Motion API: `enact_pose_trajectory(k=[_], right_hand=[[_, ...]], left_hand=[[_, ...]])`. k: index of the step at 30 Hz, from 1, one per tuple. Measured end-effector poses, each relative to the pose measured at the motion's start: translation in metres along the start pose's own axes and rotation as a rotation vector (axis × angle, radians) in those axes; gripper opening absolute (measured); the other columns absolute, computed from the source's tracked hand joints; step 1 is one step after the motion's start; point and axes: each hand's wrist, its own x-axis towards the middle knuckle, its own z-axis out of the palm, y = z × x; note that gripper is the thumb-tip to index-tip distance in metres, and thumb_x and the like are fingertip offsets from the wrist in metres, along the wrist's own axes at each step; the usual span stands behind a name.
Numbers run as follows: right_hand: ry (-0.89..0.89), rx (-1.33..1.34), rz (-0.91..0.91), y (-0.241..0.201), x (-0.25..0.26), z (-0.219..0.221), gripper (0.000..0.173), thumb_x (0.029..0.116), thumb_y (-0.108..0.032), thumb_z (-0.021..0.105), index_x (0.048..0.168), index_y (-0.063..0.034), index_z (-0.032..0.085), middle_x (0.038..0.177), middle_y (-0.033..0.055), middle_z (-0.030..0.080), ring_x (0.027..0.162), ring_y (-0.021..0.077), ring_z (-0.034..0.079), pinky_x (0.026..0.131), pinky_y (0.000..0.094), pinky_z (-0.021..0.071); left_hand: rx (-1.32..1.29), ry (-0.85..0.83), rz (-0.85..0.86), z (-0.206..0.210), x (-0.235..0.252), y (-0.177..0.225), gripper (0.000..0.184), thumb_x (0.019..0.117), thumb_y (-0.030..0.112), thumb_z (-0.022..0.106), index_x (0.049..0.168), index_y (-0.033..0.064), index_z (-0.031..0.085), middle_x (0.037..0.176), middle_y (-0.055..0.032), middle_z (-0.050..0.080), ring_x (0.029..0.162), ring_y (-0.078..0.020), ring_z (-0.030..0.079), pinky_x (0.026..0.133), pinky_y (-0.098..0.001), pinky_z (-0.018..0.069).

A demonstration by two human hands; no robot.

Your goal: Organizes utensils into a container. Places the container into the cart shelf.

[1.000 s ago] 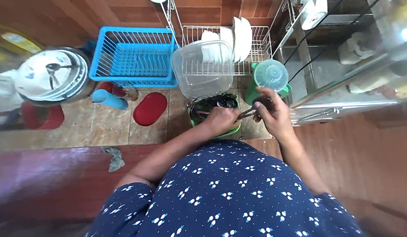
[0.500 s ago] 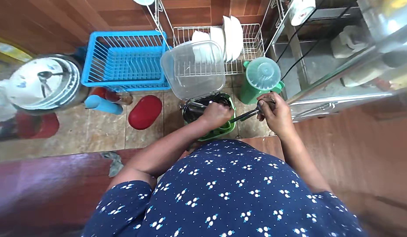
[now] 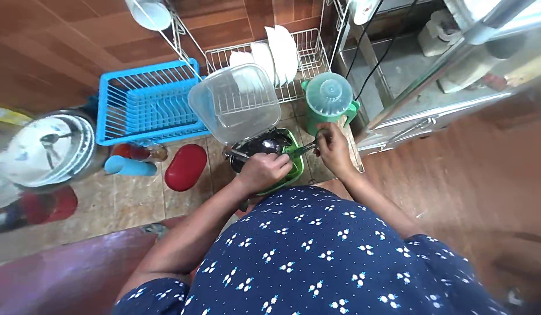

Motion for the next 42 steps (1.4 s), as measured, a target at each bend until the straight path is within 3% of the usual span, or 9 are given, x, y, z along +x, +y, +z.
enact_pose_trajectory(k=[6,14,17,21,23,26,33,38,42], right_hand=[[-0.179,-0.42,-0.264,-0.016,0.007,0.029,0.023,0.0979,-0.006,0.058,0.118,-0.0008,0.066,0.112,0.0208,0.065,0.076,0.0324,0.071,0.064,0.0479,0.0616],[-0.614,-0.234,0.033,-0.019,0.03,0.026,0.051,0.0973,-0.035,0.068,0.137,-0.0064,0.052,0.133,0.0187,0.058,0.108,0.0311,0.067,0.091,0.0529,0.0574],[-0.545,-0.484,-0.053,-0.039,0.027,0.019,0.055,0.0961,-0.032,0.07,0.143,-0.0102,0.05,0.137,0.0213,0.054,0.097,0.0368,0.07,0.078,0.0553,0.0605],[-0.338,-0.516,-0.445,-0.059,0.011,0.038,0.026,0.0964,-0.008,0.062,0.122,-0.0043,0.067,0.113,0.0194,0.064,0.08,0.0338,0.07,0.062,0.0495,0.0606],[-0.465,-0.409,-0.545,-0.058,0.006,0.06,0.019,0.0972,-0.005,0.059,0.113,-0.0033,0.069,0.108,0.0174,0.068,0.076,0.0325,0.07,0.062,0.05,0.0603],[-0.686,-0.455,-0.518,-0.057,0.012,0.092,0.028,0.0988,-0.001,0.054,0.122,-0.0043,0.069,0.125,0.0168,0.068,0.086,0.037,0.073,0.07,0.0561,0.0604],[-0.735,-0.635,-0.803,-0.042,0.019,0.116,0.028,0.0986,-0.002,0.055,0.122,-0.007,0.07,0.117,0.0153,0.071,0.081,0.0361,0.072,0.067,0.0534,0.06],[-1.081,-0.946,-0.516,-0.078,0.029,0.126,0.034,0.1007,0.0,0.05,0.13,-0.0069,0.065,0.131,0.0194,0.064,0.096,0.044,0.069,0.081,0.0632,0.0553],[-1.156,-1.083,-0.324,-0.099,0.028,0.138,0.021,0.1006,-0.003,0.053,0.113,-0.0015,0.07,0.112,0.0234,0.069,0.1,0.0457,0.068,0.081,0.0653,0.054]], left_hand=[[0.098,-0.014,-0.018,-0.006,0.021,-0.003,0.014,0.0964,-0.004,0.053,0.094,0.0013,0.066,0.088,-0.0134,0.063,0.064,-0.0292,0.061,0.048,-0.0396,0.0475],[-0.021,0.063,-0.363,-0.023,-0.007,-0.029,0.021,0.1035,0.019,0.059,0.11,0.0026,0.071,0.09,-0.0164,0.065,0.07,-0.0328,0.067,0.057,-0.0466,0.0561],[-0.153,0.158,-0.451,-0.066,-0.021,-0.036,0.021,0.102,0.023,0.063,0.109,0.0055,0.073,0.09,-0.015,0.065,0.073,-0.0291,0.066,0.063,-0.0448,0.0562],[-0.281,0.467,-0.399,-0.109,-0.033,-0.018,0.017,0.0961,0.017,0.073,0.108,0.0039,0.076,0.085,-0.0112,0.065,0.073,-0.0158,0.062,0.067,-0.0292,0.0529],[-0.318,0.555,-0.398,-0.115,-0.038,-0.012,0.017,0.0944,0.014,0.075,0.106,0.0013,0.075,0.086,-0.0102,0.064,0.075,-0.0123,0.061,0.069,-0.0245,0.0515],[-0.349,0.577,-0.441,-0.109,-0.046,-0.002,0.016,0.0943,0.013,0.074,0.103,0.0005,0.076,0.088,-0.0093,0.065,0.077,-0.0101,0.062,0.07,-0.0226,0.0529],[-0.358,0.593,-0.497,-0.105,-0.089,0.014,0.014,0.0941,0.013,0.073,0.103,0.0016,0.076,0.086,-0.0072,0.066,0.077,-0.0097,0.063,0.07,-0.0232,0.0545],[-0.325,0.646,-0.568,-0.108,-0.115,0.02,0.015,0.0939,0.014,0.074,0.101,0.0004,0.076,0.085,-0.0068,0.064,0.075,-0.0082,0.061,0.069,-0.0211,0.0524],[-0.344,0.667,-0.586,-0.106,-0.123,0.022,0.015,0.0931,0.013,0.075,0.101,0.0004,0.076,0.085,-0.0063,0.065,0.076,-0.0074,0.062,0.07,-0.02,0.0529]])
